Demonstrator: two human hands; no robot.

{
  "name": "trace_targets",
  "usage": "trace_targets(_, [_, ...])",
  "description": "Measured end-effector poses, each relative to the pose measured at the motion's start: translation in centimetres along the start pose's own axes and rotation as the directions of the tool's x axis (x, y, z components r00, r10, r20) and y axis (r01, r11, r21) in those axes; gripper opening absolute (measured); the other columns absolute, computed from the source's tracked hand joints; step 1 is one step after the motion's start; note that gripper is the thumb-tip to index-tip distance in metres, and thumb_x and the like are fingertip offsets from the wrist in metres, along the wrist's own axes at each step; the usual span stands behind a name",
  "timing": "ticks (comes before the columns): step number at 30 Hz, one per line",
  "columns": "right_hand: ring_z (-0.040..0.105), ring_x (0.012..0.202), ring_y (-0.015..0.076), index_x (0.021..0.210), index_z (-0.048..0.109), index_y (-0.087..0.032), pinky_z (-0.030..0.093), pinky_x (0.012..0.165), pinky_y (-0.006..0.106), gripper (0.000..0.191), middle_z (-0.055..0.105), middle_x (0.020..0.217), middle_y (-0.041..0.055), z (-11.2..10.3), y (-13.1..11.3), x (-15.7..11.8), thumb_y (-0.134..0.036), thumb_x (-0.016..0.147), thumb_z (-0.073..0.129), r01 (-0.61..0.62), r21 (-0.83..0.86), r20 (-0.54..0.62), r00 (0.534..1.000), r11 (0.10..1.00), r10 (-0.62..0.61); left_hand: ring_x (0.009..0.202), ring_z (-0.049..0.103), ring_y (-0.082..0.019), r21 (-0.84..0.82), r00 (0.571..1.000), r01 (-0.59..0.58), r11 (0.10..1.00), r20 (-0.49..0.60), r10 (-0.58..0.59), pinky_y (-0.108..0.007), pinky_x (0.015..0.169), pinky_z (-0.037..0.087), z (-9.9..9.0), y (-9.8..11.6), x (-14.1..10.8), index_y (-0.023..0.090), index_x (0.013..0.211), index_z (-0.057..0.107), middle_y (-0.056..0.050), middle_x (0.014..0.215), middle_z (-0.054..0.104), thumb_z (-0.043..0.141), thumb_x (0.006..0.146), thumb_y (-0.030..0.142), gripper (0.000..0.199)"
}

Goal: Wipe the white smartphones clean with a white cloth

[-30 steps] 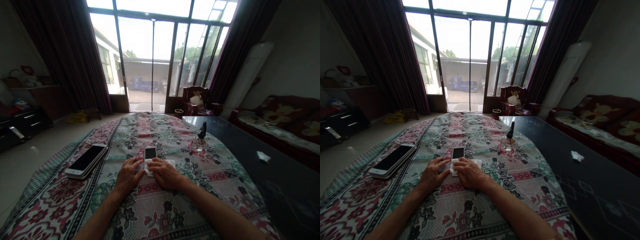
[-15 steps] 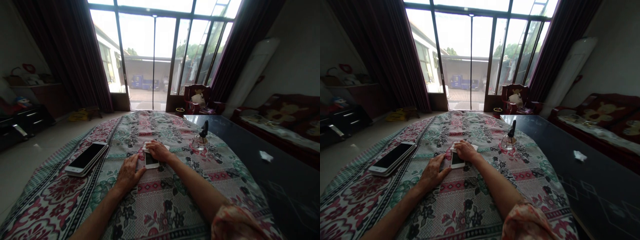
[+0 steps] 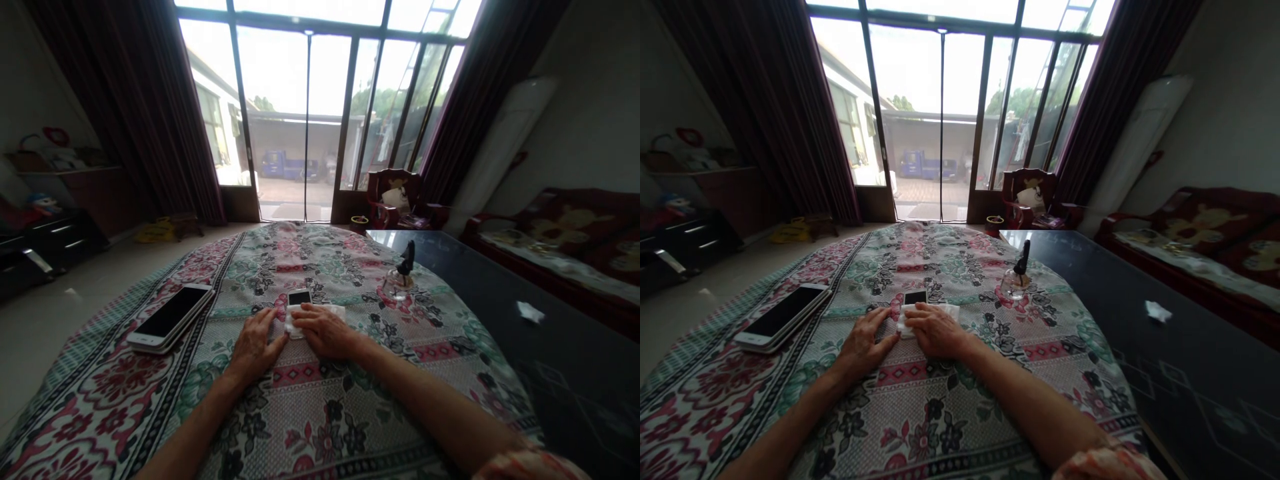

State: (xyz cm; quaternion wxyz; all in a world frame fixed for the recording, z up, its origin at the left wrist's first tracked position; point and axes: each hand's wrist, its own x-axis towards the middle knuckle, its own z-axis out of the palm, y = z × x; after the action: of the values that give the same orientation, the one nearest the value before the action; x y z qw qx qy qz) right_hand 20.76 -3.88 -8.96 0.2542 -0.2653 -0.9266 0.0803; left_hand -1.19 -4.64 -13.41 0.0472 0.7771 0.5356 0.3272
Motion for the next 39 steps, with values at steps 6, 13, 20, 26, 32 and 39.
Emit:
trace_targets(6, [0.053,0.119,0.0181,0.103,0.066,-0.02,0.039,0.107,0.038,0.031,0.066,0.119,0.0039,0.8,-0.2,-0.9,-0.009,0.085,0.044,0.003,0.07,-0.104,0.995,0.998,0.004,0.108,0.059,-0.022,-0.033,0.999,0.021,0.999,0.051,-0.019,-0.037,0.099,0.045,-0.1,0.1,2.9,0.021,0.111,0.069,-0.005,0.117,0.067,0.049,0.085,0.017,0.033])
trace_targets(13, [0.049,0.123,0.0189,0.108,0.064,-0.02,0.039,0.106,0.04,0.029,0.063,0.124,0.0051,0.5,-0.5,-0.7,-0.013,0.089,0.044,-0.019,0.025,-0.069,0.997,1.0,0.021,0.105,0.062,-0.023,-0.032,1.0,-0.029,0.999,0.005,0.029,-0.039,0.099,0.045,1.6,0.2,5.7,0.024,0.104,0.074,-0.004,0.114,0.069,0.049,0.084,0.017,0.033])
trace_targets(20, [0.056,0.107,0.0179,0.092,0.066,-0.022,0.043,0.097,0.036,0.02,0.067,0.108,0.0043,0.2,-1.1,-0.4,-0.019,0.092,0.046,0.006,0.022,-0.033,0.999,1.0,-0.005,0.109,0.062,-0.024,-0.161,0.999,0.035,0.986,0.007,-0.035,-0.04,0.1,0.045,1.7,-0.5,5.4,0.023,0.098,0.076,-0.005,0.111,0.072,0.056,0.082,0.026,0.026])
trace_targets(26, [0.053,0.105,0.0178,0.094,0.063,-0.021,0.042,0.095,0.034,0.02,0.065,0.109,0.0051,0.6,-1.9,-0.2,-0.016,0.093,0.044,0.037,-0.031,-0.028,0.999,0.999,-0.038,0.109,0.063,-0.025,-0.216,0.996,0.078,0.973,-0.014,-0.083,-0.041,0.102,0.044,1.8,-0.9,5.7,0.021,0.098,0.076,-0.007,0.109,0.073,0.06,0.077,0.027,0.028])
trace_targets(32, [0.056,0.099,0.0166,0.087,0.065,-0.022,0.045,0.091,0.032,0.022,0.067,0.1,0.0028,0.3,-1.3,-0.4,-0.013,0.09,0.045,0.036,-0.023,-0.029,0.999,0.999,-0.037,0.109,0.064,-0.026,-0.256,0.995,0.096,0.962,0.024,-0.093,-0.042,0.101,0.045,1.6,-1.1,5.8,0.022,0.094,0.077,-0.007,0.109,0.073,0.061,0.075,0.031,0.027])
trace_targets(39, [0.059,0.092,0.0181,0.081,0.068,-0.022,0.047,0.088,0.035,0.024,0.07,0.095,0.0032,-0.7,-0.1,-1.3,-0.009,0.084,0.048,-0.053,-0.024,-0.098,0.994,0.998,0.051,0.105,0.065,-0.025,-0.318,0.995,0.104,0.942,0.039,-0.097,-0.04,0.099,0.048,1.5,-1.0,6.0,0.023,0.091,0.077,-0.006,0.107,0.073,0.062,0.073,0.034,0.026])
